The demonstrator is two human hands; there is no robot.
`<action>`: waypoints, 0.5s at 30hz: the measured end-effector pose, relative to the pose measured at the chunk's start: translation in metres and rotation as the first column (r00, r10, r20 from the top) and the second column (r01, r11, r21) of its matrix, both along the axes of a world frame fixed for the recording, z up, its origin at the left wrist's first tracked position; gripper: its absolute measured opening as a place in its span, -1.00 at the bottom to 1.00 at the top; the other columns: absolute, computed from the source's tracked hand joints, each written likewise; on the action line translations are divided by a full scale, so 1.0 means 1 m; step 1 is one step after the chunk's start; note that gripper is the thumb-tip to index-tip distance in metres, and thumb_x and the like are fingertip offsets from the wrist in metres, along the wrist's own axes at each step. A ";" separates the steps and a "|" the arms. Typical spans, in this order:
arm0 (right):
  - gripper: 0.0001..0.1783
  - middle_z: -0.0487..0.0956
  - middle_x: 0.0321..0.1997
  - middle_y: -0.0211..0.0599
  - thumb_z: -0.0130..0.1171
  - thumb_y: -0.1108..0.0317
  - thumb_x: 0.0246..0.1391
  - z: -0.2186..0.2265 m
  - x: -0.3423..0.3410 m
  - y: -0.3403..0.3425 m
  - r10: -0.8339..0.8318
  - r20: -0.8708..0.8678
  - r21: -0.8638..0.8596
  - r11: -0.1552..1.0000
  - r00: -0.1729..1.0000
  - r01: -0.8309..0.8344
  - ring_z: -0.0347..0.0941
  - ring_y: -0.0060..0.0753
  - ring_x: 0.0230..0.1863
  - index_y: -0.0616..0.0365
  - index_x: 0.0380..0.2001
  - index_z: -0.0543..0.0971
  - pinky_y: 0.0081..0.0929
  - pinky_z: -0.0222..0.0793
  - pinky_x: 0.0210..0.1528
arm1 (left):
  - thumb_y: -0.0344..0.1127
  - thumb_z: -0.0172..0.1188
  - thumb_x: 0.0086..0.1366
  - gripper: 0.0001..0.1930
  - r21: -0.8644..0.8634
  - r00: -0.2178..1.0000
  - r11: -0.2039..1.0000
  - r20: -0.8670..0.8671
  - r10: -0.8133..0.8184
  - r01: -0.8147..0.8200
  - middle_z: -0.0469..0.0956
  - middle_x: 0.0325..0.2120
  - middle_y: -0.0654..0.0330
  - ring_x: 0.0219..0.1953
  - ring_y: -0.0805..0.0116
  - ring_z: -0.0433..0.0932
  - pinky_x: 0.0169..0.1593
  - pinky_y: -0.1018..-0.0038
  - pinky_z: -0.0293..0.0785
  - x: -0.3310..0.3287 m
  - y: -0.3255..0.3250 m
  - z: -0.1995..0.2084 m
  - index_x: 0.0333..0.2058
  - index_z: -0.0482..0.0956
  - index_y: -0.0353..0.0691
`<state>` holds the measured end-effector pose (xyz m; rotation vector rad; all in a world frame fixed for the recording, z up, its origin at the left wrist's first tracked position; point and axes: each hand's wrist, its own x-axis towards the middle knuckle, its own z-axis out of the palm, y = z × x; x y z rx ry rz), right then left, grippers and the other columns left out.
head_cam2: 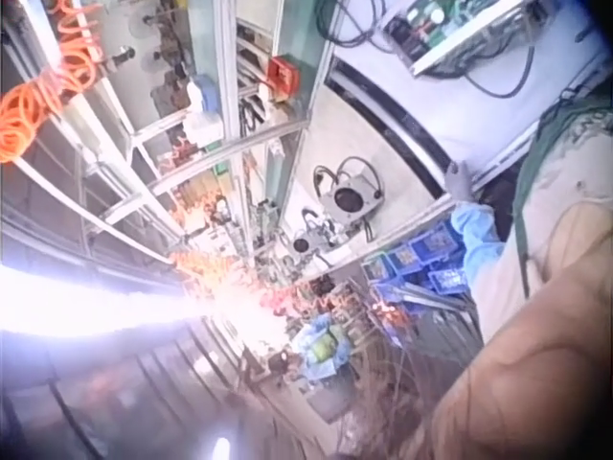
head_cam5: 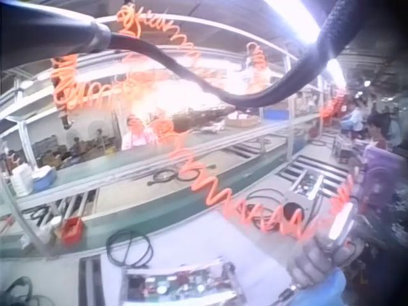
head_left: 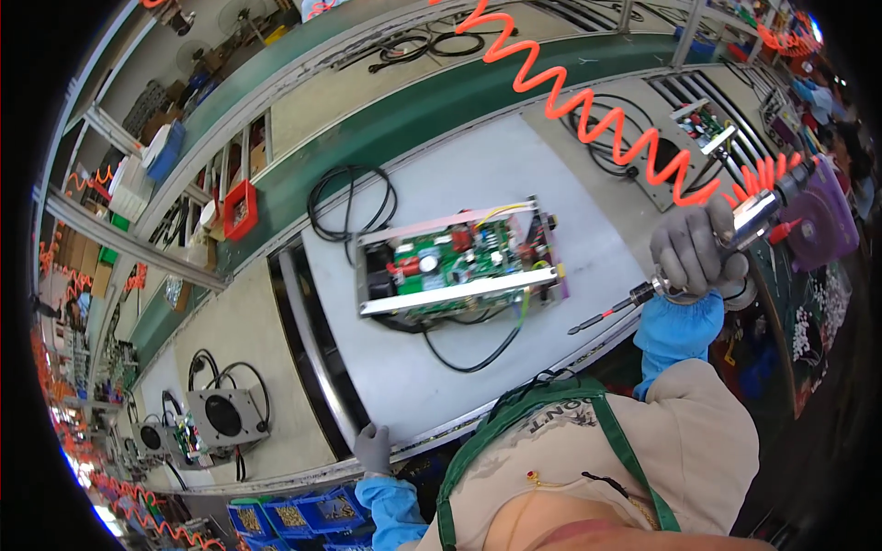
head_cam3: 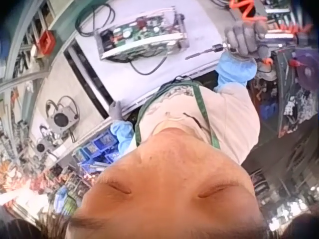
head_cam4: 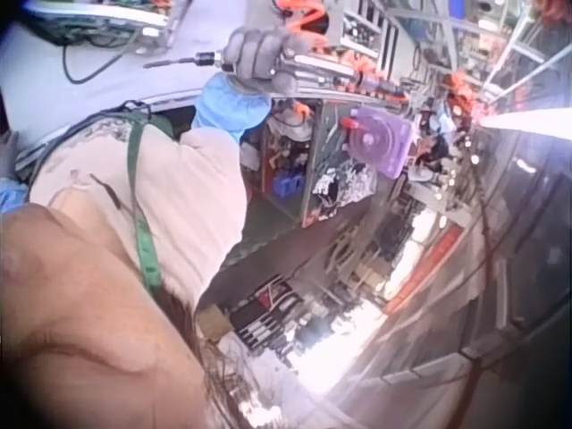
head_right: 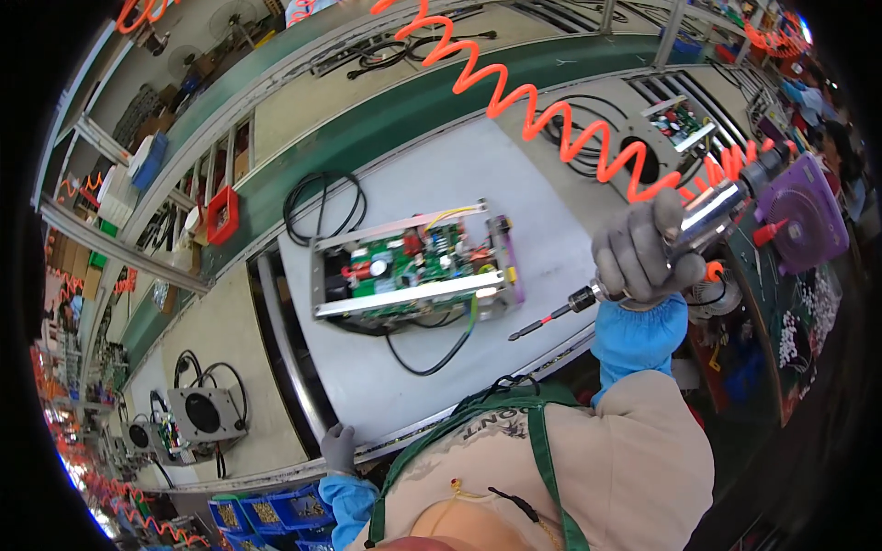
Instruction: Assemble and secure components within an electronic chassis using a pneumatic screwdriver on an assembly line.
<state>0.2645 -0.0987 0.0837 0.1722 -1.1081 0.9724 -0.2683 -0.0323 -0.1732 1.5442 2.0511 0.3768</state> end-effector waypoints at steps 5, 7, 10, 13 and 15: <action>-0.69 0.40 -0.80 -0.46 0.29 0.36 0.03 0.001 -0.003 -0.004 -0.075 0.076 -0.022 0.997 0.994 0.077 0.35 -0.58 -0.81 0.08 -0.45 0.29 -0.54 0.38 -0.63 | -0.26 0.16 0.06 -0.62 -0.133 0.959 0.961 0.184 -0.216 0.242 0.63 -0.39 0.08 -0.34 0.38 0.57 -0.20 0.45 0.46 0.048 -0.009 -0.001 -0.17 0.60 -0.38; -0.67 0.40 -0.80 -0.46 0.32 0.34 0.01 -0.002 0.002 -0.009 -0.073 0.195 -0.069 0.994 0.978 0.087 0.36 -0.55 -0.81 0.08 -0.45 0.29 -0.53 0.36 -0.64 | -0.13 0.15 0.05 -0.59 -0.275 0.923 0.895 0.260 -0.282 0.351 0.64 -0.37 -0.01 -0.28 0.19 0.63 -0.15 0.39 0.49 0.092 -0.007 0.031 -0.17 0.62 -0.25; -0.66 0.37 -0.81 -0.48 0.34 0.31 -0.02 -0.010 0.010 -0.020 -0.077 0.187 -0.143 0.984 0.979 0.104 0.33 -0.55 -0.83 0.11 -0.39 0.34 -0.50 0.36 -0.64 | -0.09 0.14 0.08 -0.60 -0.254 0.825 0.807 0.367 -0.430 0.534 0.63 -0.39 -0.01 -0.30 0.18 0.62 -0.19 0.35 0.49 0.139 -0.005 0.023 -0.19 0.61 -0.24; -0.60 0.36 -0.81 -0.50 0.39 0.27 -0.09 -0.019 0.010 -0.033 -0.124 0.204 -0.220 0.961 0.971 0.169 0.31 -0.56 -0.83 0.14 -0.32 0.37 -0.48 0.35 -0.63 | -0.06 0.12 0.11 -0.60 -0.353 0.730 0.643 0.411 -0.546 0.679 0.60 -0.37 -0.08 -0.28 0.09 0.61 -0.16 0.30 0.48 0.184 -0.003 0.033 -0.23 0.61 -0.27; -0.57 0.40 -0.77 -0.47 0.40 0.26 -0.15 -0.029 0.026 -0.046 -0.199 0.201 -0.352 0.899 0.959 0.261 0.33 -0.57 -0.82 0.14 -0.31 0.37 -0.50 0.36 -0.63 | -0.04 0.11 0.11 -0.60 -0.245 0.622 0.580 0.443 -0.646 0.777 0.58 -0.36 -0.13 -0.25 0.01 0.58 -0.12 0.25 0.45 0.219 -0.004 0.024 -0.27 0.61 -0.29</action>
